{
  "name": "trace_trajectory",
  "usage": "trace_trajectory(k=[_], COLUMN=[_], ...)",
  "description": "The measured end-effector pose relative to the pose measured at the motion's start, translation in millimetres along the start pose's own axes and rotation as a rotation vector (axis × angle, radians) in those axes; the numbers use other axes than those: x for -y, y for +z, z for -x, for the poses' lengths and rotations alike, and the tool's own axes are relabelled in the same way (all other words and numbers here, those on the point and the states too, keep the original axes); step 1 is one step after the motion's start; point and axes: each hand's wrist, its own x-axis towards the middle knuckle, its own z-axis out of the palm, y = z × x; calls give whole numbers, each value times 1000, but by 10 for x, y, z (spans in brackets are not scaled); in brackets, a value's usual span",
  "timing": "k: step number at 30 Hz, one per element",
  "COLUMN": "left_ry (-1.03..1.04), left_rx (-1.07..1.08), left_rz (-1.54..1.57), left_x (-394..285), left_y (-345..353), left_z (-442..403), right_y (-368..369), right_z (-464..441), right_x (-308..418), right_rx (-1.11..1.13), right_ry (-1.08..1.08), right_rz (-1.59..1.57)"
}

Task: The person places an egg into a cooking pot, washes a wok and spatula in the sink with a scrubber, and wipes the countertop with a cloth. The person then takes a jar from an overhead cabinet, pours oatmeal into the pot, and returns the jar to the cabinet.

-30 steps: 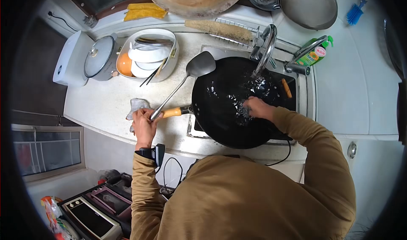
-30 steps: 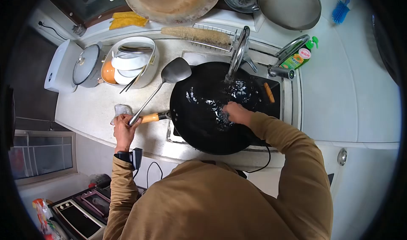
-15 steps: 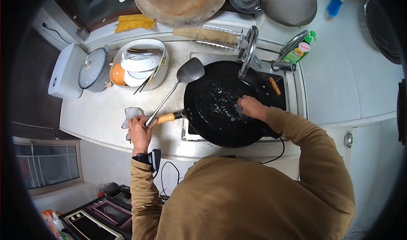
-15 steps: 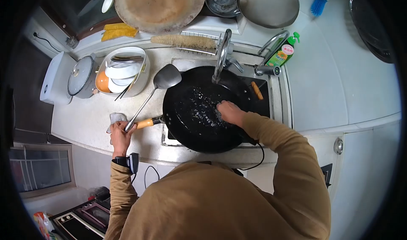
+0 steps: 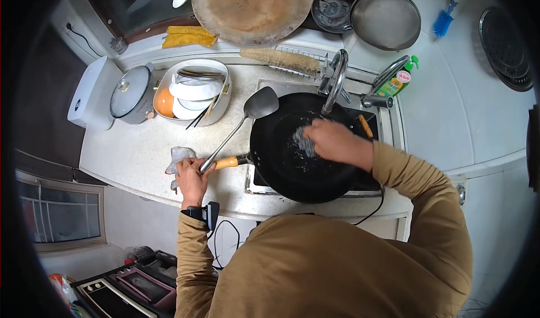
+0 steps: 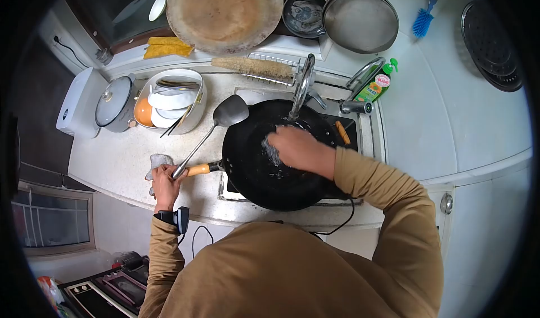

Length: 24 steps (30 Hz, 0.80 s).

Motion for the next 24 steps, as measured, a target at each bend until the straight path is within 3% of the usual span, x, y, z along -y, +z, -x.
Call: trace_trajectory(k=[5,10,13,15,21,23,24], left_ry=[29,-5,-6,6,10,8,4], left_rx=[-28,-11,-11,-21,-27,-21,-19], left_rz=[19,27,21,22,23,11,6], left_x=[50,-2,6,13,8,11,1], left_y=[41,2,28,25,15,19,11], left_z=[17,11,6,7,14,3,0], right_y=[-789,-1301,-1286,-1212,-817,-700,-651], right_z=[-517,-1077,-1314,-1441,-1751,-1809,-1885], right_x=[-1,-408,-644,-655,-942,-1041,-1131], right_rx=[-236,-331,-249,-41,332,306,190], right_ry=[-71,84,121,241,152,133,141], right_rz=[221,359,518,603,637,635,612])
